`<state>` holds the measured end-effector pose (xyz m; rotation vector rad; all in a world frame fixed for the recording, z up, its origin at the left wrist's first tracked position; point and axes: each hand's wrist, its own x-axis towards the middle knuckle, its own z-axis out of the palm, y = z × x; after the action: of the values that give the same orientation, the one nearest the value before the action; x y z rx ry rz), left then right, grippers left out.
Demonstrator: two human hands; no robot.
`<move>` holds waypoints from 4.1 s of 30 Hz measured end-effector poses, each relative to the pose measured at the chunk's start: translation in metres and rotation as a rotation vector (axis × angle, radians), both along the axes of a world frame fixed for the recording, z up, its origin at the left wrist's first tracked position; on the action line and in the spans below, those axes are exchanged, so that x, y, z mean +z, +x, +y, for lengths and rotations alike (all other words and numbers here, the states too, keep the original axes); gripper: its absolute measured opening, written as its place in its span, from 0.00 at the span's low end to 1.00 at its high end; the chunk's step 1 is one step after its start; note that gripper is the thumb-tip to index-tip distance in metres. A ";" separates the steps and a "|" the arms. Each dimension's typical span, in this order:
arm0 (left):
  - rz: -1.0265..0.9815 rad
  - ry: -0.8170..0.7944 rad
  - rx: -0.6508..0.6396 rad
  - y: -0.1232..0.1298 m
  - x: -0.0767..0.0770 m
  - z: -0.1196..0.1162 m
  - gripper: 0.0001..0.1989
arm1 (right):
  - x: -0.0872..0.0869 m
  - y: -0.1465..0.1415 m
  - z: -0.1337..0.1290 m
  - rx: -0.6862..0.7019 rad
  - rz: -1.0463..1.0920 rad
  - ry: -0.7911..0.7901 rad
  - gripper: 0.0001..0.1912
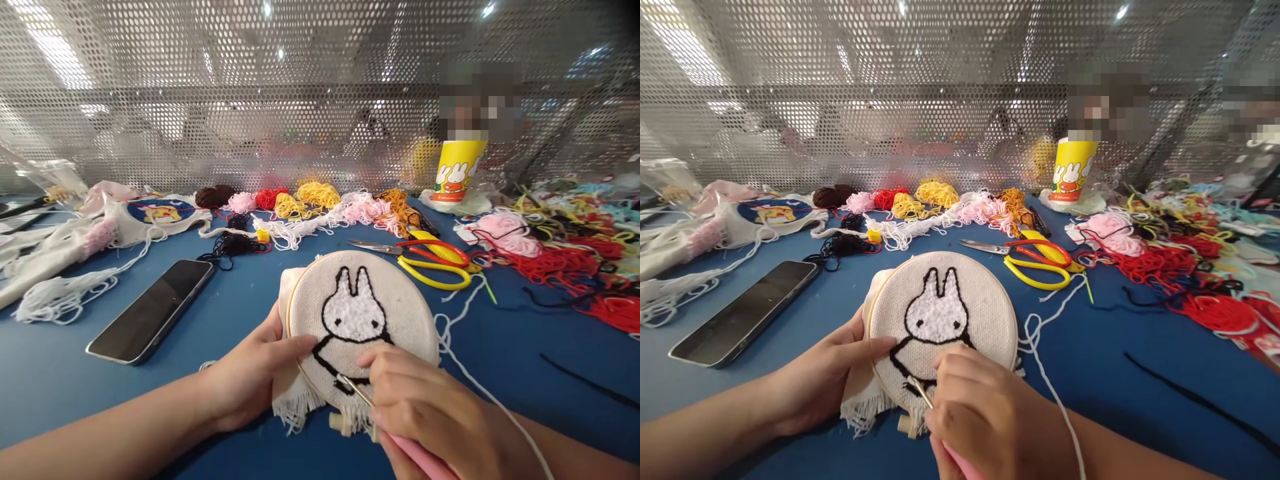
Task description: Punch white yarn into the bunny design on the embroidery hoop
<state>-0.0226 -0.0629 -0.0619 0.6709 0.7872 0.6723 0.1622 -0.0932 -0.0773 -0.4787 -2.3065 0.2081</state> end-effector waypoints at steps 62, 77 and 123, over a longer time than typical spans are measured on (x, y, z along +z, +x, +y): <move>0.372 0.475 0.104 -0.001 -0.002 -0.006 0.24 | -0.005 -0.011 -0.015 -0.180 0.137 -0.060 0.07; 0.540 0.835 0.180 -0.001 -0.001 -0.018 0.29 | 0.010 -0.008 -0.011 -0.175 0.082 0.032 0.03; 0.297 0.620 0.007 -0.001 -0.007 -0.012 0.43 | 0.000 0.005 -0.012 -0.112 0.143 -0.170 0.13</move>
<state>-0.0233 -0.0746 -0.0691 1.3553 0.8556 0.8426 0.1668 -0.1053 -0.0772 -0.6553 -2.1253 0.3737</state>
